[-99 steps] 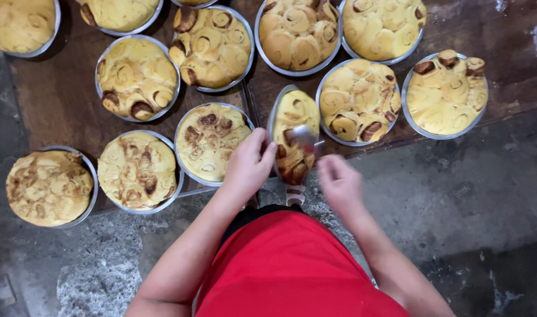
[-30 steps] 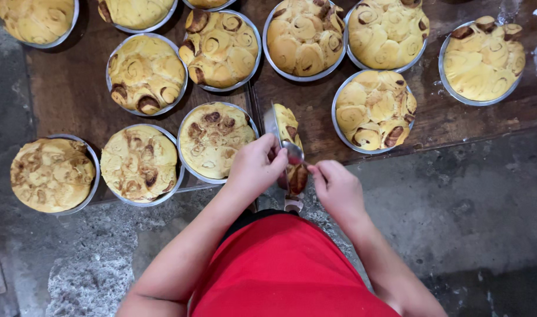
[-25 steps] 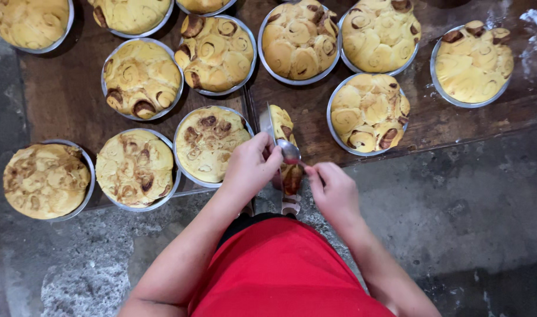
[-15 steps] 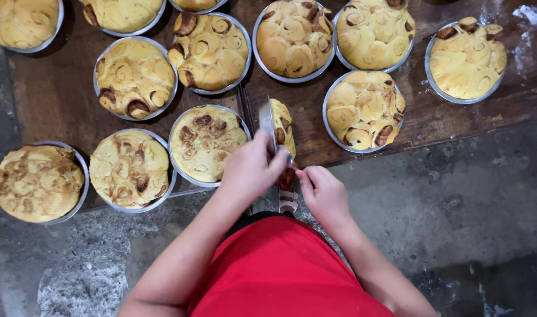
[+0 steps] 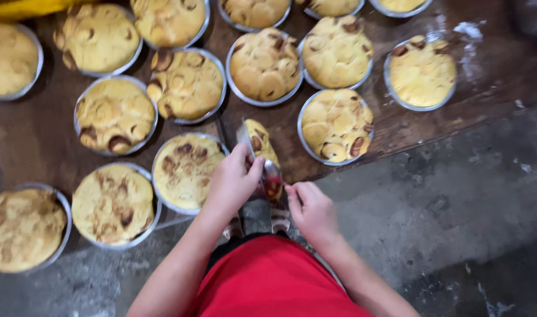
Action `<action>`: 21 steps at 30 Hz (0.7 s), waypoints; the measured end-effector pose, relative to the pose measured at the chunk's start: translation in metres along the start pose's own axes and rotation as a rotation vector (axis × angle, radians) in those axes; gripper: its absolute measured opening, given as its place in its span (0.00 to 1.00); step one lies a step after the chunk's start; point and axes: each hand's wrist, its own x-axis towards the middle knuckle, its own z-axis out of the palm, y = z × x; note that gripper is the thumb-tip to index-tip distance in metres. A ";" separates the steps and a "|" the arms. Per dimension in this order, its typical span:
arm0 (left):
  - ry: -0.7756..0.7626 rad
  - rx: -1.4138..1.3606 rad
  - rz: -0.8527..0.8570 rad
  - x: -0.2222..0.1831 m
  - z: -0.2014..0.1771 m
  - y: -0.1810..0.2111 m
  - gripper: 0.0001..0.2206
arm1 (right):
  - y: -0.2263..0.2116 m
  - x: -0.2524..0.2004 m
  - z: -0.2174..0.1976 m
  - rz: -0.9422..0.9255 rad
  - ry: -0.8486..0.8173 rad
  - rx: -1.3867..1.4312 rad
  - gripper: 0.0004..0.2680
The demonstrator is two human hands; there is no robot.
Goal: The person uses a spoon to loosen and remove several round loaves of bread from individual metal baking tins on a wooden table.
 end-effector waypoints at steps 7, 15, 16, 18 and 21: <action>-0.020 -0.144 0.007 0.012 0.014 -0.015 0.13 | 0.017 0.011 0.000 0.008 0.002 0.113 0.03; -0.081 -0.114 -0.106 0.032 0.022 -0.018 0.14 | 0.014 0.012 -0.002 0.058 0.028 0.080 0.08; -0.078 -0.118 -0.103 0.031 0.021 -0.016 0.14 | 0.015 0.014 0.000 0.060 0.021 0.075 0.08; -0.009 -0.055 0.063 0.024 0.019 -0.014 0.14 | 0.017 0.014 0.001 0.060 0.012 0.066 0.08; -0.001 0.045 0.080 0.011 0.016 -0.013 0.14 | 0.016 0.015 0.005 0.045 0.002 0.059 0.09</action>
